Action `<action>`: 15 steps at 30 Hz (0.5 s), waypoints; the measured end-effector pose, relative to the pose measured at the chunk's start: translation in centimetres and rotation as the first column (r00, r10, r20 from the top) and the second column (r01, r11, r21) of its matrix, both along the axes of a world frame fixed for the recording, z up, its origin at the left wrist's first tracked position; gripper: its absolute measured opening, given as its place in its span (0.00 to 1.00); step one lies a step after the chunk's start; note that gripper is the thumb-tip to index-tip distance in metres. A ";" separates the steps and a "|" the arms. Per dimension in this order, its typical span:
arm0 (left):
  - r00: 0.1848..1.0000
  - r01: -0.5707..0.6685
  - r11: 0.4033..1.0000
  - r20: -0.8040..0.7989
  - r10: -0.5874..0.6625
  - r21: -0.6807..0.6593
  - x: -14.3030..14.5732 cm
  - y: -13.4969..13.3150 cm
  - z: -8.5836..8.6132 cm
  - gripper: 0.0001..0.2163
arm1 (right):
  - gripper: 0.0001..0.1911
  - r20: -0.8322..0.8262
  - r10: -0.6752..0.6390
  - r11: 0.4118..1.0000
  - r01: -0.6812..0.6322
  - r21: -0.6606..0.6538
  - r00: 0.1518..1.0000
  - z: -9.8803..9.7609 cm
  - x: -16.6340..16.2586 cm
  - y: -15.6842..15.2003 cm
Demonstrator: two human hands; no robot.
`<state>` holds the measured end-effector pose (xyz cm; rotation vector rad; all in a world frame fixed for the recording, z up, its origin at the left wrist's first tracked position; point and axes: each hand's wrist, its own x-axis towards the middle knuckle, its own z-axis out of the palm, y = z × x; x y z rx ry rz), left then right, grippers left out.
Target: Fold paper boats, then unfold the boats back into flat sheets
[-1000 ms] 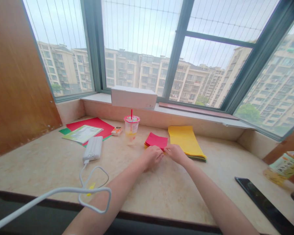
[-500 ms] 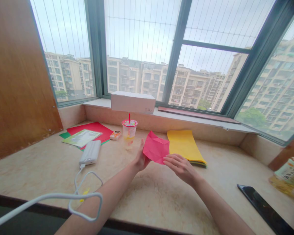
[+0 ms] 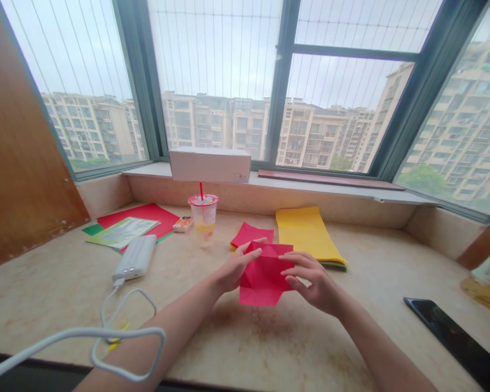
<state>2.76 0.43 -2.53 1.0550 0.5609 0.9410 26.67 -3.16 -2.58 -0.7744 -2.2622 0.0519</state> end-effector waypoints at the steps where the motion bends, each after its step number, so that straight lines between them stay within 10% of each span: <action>1: 0.999 -0.044 0.999 -0.007 0.044 0.019 0.3 0.0 -0.1 0.22 | 0.10 -0.054 -0.007 0.999 0.005 -0.037 0.999 -0.1 0.0 0.1; 7: 0.990 -0.139 0.989 0.018 0.138 0.053 1.1 0.3 -0.7 0.15 | 0.25 -0.476 -0.342 0.921 0.189 -0.341 0.810 -1.0 -0.2 1.5; 12: 0.996 -0.089 0.995 0.030 0.088 0.044 1.3 -0.4 -0.1 0.22 | 0.31 -0.550 -0.393 0.700 -0.148 -0.698 0.737 -1.6 -1.1 1.7; 15: 0.998 0.003 1.000 0.064 -0.005 0.029 1.3 -0.9 0.2 0.24 | 0.24 -0.628 -0.404 0.707 -0.209 -0.676 0.665 -1.5 -1.4 1.7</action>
